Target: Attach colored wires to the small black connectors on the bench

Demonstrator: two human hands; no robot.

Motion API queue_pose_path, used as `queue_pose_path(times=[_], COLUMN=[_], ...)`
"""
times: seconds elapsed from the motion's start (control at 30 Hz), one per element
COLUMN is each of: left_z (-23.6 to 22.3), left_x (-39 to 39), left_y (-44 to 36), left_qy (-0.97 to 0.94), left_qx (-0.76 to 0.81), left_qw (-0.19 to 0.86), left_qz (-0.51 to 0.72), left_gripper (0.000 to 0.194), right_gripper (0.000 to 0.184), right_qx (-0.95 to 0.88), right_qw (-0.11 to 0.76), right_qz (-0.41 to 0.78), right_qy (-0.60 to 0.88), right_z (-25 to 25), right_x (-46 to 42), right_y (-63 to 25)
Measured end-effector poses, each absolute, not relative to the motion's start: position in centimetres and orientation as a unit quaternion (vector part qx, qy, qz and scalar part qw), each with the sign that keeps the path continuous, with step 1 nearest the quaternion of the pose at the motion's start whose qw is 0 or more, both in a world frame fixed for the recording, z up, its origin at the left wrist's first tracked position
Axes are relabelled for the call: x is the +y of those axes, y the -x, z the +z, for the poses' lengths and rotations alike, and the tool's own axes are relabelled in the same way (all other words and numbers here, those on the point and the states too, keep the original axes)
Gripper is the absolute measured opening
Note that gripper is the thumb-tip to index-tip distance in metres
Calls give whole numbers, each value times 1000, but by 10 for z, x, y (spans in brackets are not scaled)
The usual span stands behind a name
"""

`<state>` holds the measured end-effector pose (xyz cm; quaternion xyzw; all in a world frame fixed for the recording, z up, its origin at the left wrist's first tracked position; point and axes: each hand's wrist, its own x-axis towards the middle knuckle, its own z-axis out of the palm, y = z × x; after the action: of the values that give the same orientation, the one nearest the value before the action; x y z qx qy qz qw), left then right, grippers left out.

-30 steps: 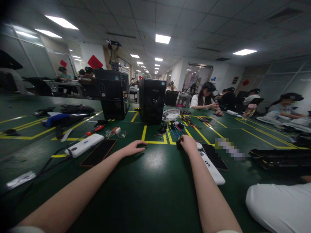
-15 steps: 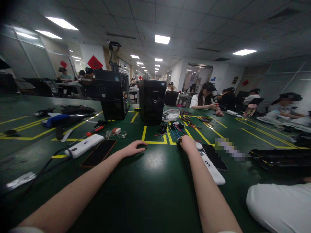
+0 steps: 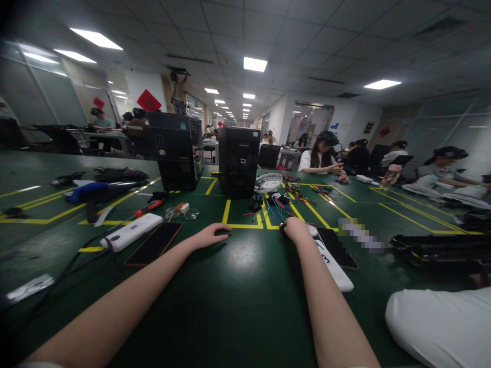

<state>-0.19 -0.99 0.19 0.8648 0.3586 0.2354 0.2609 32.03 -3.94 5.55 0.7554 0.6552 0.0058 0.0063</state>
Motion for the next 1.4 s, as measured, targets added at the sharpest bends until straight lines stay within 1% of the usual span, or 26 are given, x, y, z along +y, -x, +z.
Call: queue_pose_path(times=[0.17,0.33,0.5,0.73,1.07,1.2,1.3,1.4], left_z=[3,1,3,1,0,-2,-4,-5], left_x=[-10,-8,-10,-9,-8,-8,-6,-4], left_y=[2,4,3,5,4,4,4,4], left_qy=[-867,-868,-866,-867,-869,-870,-871,-871], left_qx=[356,353,358,359,353,350,347,346], left_qw=[255,258,255,254,253,251,250,251], left_qz=[236,236,238,235,236,239,241,243], left_gripper=[35,34,34,33,33,32,33,32], right_gripper=[39,24,21,20,23,20,19,24], right_qx=[620,605,605,628,627,625,622,598], right_qw=[-62,-38,-44,-49,26,43,30,-28], right_qz=[4,-22,-75,-26,9,14,6,23], right_qy=[-782,-795,-791,-776,-779,-779,-782,-801], right_z=[63,64,62,56,56,59,60,58], right_x=[-41,-43,-45,-41,-39,-41,-42,-41], right_y=[-342,-356,-352,-345,-333,-326,-329,-337])
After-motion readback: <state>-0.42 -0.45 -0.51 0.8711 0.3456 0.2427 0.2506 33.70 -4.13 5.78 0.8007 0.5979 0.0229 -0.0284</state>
